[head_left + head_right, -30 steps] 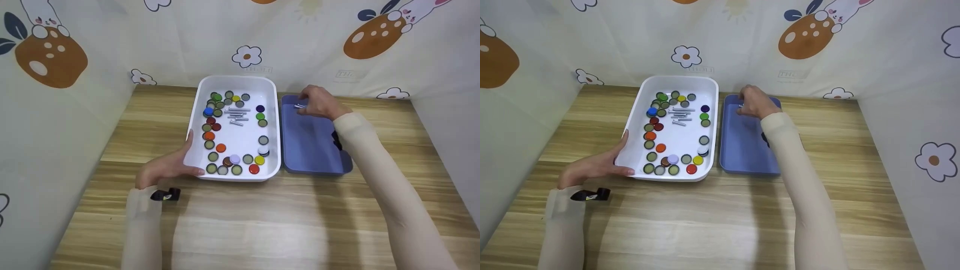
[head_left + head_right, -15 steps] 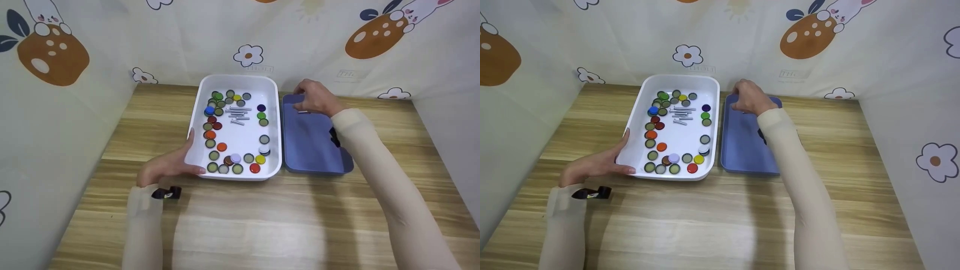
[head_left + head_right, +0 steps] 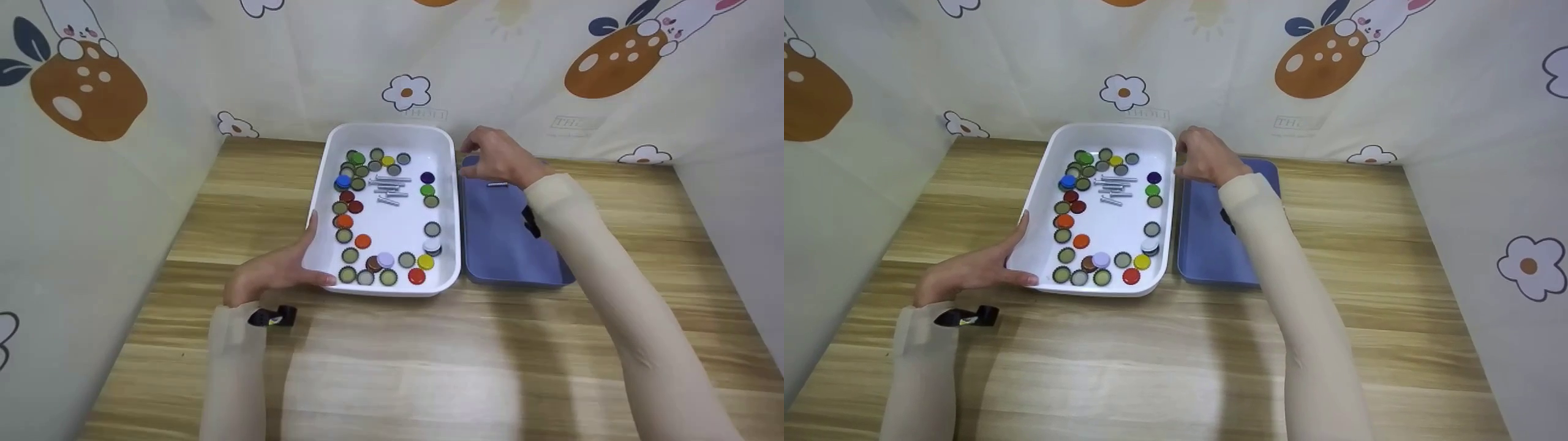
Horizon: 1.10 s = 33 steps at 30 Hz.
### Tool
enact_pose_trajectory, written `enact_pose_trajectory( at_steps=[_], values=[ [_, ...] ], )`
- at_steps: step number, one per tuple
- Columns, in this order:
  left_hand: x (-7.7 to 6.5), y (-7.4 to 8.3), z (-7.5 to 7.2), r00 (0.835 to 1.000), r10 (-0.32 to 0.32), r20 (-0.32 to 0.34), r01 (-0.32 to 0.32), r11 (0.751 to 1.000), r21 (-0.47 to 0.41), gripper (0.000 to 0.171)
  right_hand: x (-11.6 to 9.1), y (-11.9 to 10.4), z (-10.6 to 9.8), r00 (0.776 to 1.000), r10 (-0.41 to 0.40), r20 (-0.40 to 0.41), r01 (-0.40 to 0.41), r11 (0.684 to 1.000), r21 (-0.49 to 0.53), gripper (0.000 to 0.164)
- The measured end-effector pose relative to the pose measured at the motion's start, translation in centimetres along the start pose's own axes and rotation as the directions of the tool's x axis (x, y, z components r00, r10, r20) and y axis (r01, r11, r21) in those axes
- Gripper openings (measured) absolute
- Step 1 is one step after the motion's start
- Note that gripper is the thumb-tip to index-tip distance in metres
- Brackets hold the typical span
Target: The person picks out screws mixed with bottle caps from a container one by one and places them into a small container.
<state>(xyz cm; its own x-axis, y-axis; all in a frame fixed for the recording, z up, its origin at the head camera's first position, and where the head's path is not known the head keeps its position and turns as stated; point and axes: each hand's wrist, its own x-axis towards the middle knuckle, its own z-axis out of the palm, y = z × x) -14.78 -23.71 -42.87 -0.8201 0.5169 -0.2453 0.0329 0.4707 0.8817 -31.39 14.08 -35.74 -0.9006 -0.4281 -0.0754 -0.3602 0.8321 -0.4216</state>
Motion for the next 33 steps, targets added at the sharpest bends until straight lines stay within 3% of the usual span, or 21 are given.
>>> enact_pose_trajectory(
  at_steps=[3, 15, 33],
  values=[
    [0.0, -0.1, -0.1, 1.000, 0.017, 0.005, -0.017, 1.000, 0.003, 0.131, 0.3, -0.6, 0.4, 1.000, -0.013, 0.005, 0.013, 1.000, 0.001, 0.046],
    [0.0, 0.2, -0.1, 1.000, 0.014, 0.006, -0.014, 1.000, -0.004, 0.129, 0.9, -2.4, 1.5, 0.997, 0.056, 0.056, -0.055, 0.998, -0.022, 0.051],
    [-0.2, 0.2, 0.0, 1.000, -0.017, -0.001, 0.017, 1.000, -0.011, 0.129, 1.3, -3.8, 3.4, 0.997, 0.006, 0.078, -0.004, 1.000, -0.027, 0.051]
  ],
)
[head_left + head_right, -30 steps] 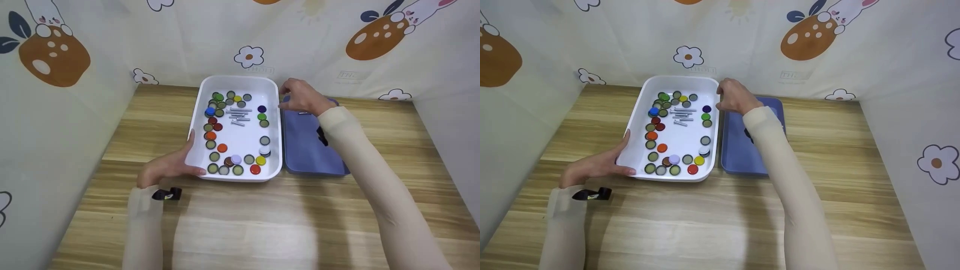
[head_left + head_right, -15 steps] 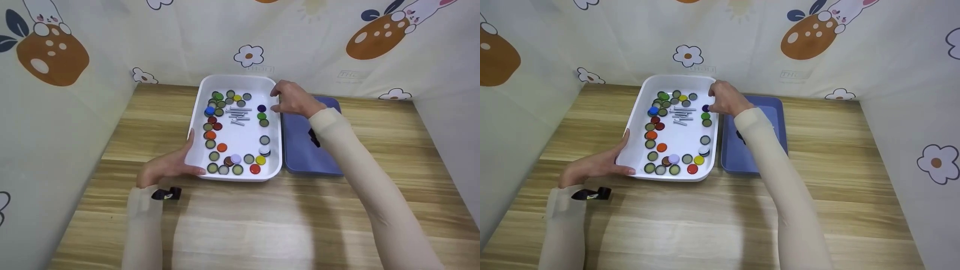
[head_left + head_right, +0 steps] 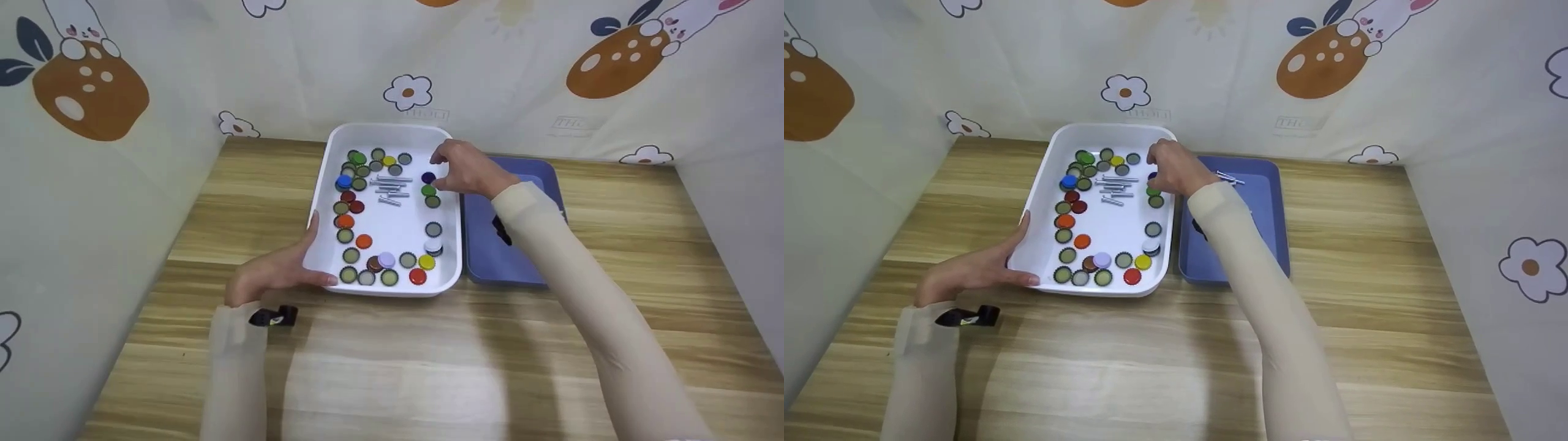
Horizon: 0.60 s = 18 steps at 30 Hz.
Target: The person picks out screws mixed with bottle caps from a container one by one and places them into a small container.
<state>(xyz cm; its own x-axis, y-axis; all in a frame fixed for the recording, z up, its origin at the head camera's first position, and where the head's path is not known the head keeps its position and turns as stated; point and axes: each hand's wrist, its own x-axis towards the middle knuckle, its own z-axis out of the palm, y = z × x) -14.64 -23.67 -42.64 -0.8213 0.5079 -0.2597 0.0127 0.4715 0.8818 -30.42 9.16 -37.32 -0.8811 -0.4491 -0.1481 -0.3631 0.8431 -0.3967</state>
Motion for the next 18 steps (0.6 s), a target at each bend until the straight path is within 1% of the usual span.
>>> enact_pose_trajectory(
  at_steps=[4, 7, 12, 18],
  values=[
    [0.0, 0.0, 0.0, 1.000, 0.007, -0.003, -0.007, 1.000, -0.016, 0.131, 0.1, -0.2, 0.2, 1.000, 0.006, 0.005, -0.006, 1.000, 0.004, 0.051],
    [0.0, 0.0, 0.0, 1.000, 0.010, 0.000, -0.010, 0.999, -0.032, 0.131, 0.2, -0.4, 0.4, 1.000, -0.007, 0.009, 0.007, 1.000, 0.004, 0.051],
    [0.2, -0.2, 0.0, 1.000, 0.016, 0.007, -0.015, 0.999, -0.032, 0.129, 0.3, -0.7, 0.9, 1.000, -0.013, 0.018, 0.013, 1.000, -0.011, 0.051],
    [0.1, -0.2, 0.1, 0.999, -0.032, -0.009, 0.032, 0.999, -0.023, 0.129, 0.6, -1.6, 1.3, 0.999, 0.006, 0.048, -0.006, 1.000, -0.010, 0.050]
  ],
)
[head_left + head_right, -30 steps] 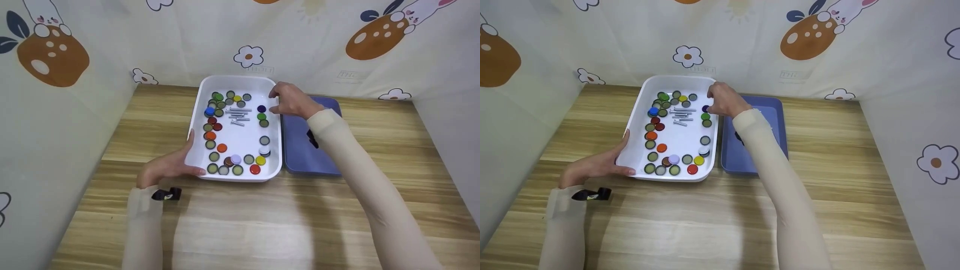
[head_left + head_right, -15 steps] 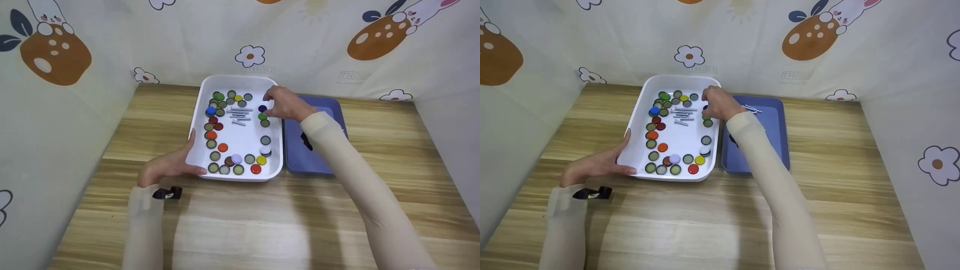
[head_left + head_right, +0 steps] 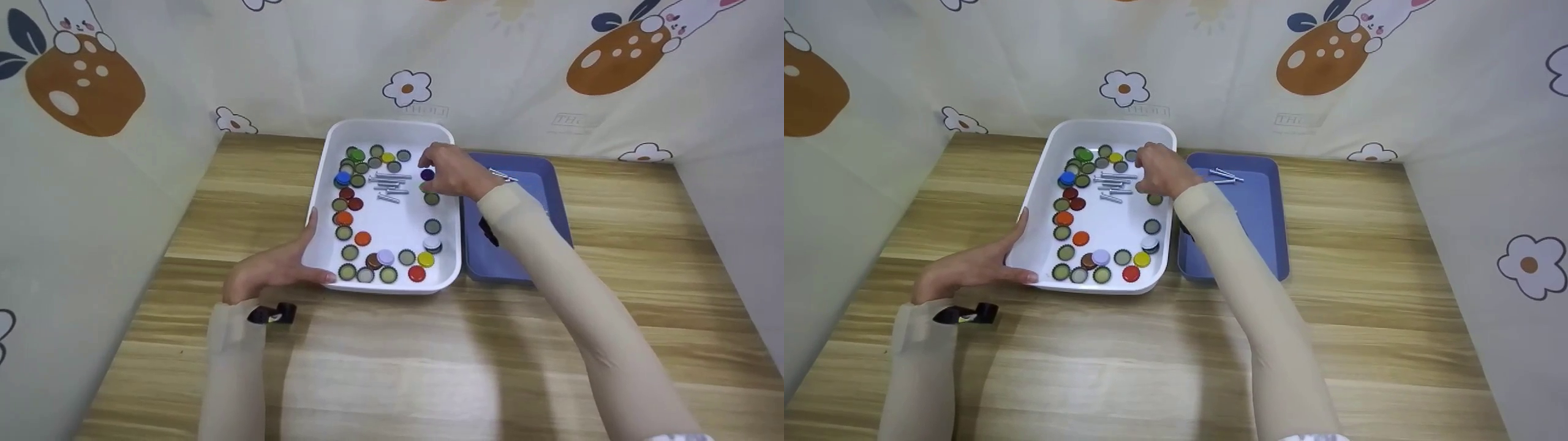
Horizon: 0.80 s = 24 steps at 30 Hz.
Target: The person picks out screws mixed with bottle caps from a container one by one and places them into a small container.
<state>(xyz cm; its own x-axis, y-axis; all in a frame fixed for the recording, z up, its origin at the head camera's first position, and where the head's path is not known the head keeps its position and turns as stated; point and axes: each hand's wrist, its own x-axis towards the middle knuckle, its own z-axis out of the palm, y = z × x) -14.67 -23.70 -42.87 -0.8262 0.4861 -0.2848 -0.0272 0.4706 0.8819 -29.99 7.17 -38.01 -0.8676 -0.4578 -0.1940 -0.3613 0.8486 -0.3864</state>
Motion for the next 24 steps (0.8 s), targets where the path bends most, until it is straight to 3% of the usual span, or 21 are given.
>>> enact_pose_trajectory(
  at_steps=[4, 14, 24],
  values=[
    [0.0, 0.1, 0.0, 1.000, -0.021, -0.006, 0.021, 1.000, 0.008, 0.130, 0.1, -0.6, 0.3, 1.000, -0.001, 0.004, 0.001, 1.000, 0.009, 0.050],
    [-0.1, 0.2, 0.0, 1.000, 0.026, 0.006, -0.027, 0.999, 0.026, 0.129, 0.6, -1.2, 1.4, 0.998, -0.060, 0.019, 0.060, 0.998, 0.013, 0.051],
    [-0.1, 0.2, 0.0, 1.000, 0.016, -0.001, -0.016, 0.999, 0.038, 0.129, 1.1, -1.8, 2.2, 0.998, -0.023, 0.056, 0.021, 0.999, 0.027, 0.050]
  ],
)
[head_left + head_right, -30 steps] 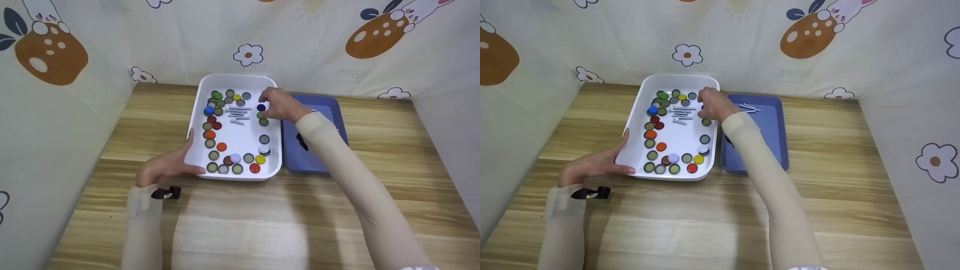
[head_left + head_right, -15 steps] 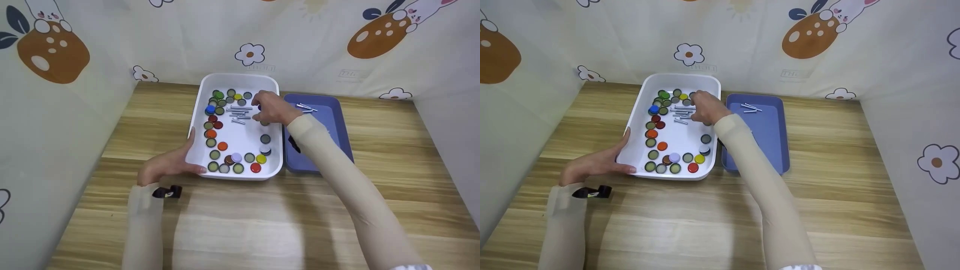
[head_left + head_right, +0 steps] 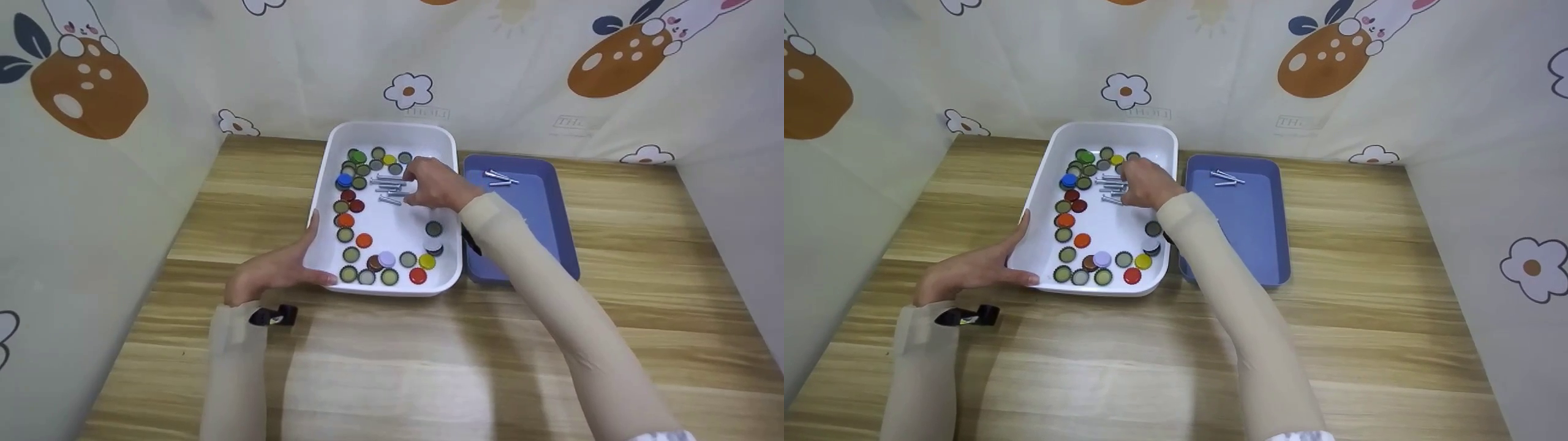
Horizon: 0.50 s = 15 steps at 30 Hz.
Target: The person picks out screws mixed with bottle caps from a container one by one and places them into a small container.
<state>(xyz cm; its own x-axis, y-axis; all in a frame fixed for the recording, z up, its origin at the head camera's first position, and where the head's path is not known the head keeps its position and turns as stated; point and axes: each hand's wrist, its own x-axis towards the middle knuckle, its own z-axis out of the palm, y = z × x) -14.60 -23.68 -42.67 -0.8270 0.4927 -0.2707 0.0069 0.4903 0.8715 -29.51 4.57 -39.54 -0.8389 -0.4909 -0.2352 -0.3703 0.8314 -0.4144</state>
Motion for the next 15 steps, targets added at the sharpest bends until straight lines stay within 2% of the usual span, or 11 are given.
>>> enact_pose_trajectory(
  at_steps=[7, 15],
  values=[
    [-0.10, 0.01, -0.01, 0.999, -0.048, -0.001, 0.048, 0.998, 0.028, 0.131, 0.27, -0.37, 0.58, 0.999, -0.039, -0.020, 0.038, 0.999, -0.036, 0.043],
    [-0.16, -0.11, -0.03, 0.999, -0.050, -0.004, 0.050, 0.998, 0.028, 0.131, 0.40, -0.62, 0.49, 1.000, -0.027, -0.002, 0.027, 0.997, -0.070, 0.039]
  ],
)
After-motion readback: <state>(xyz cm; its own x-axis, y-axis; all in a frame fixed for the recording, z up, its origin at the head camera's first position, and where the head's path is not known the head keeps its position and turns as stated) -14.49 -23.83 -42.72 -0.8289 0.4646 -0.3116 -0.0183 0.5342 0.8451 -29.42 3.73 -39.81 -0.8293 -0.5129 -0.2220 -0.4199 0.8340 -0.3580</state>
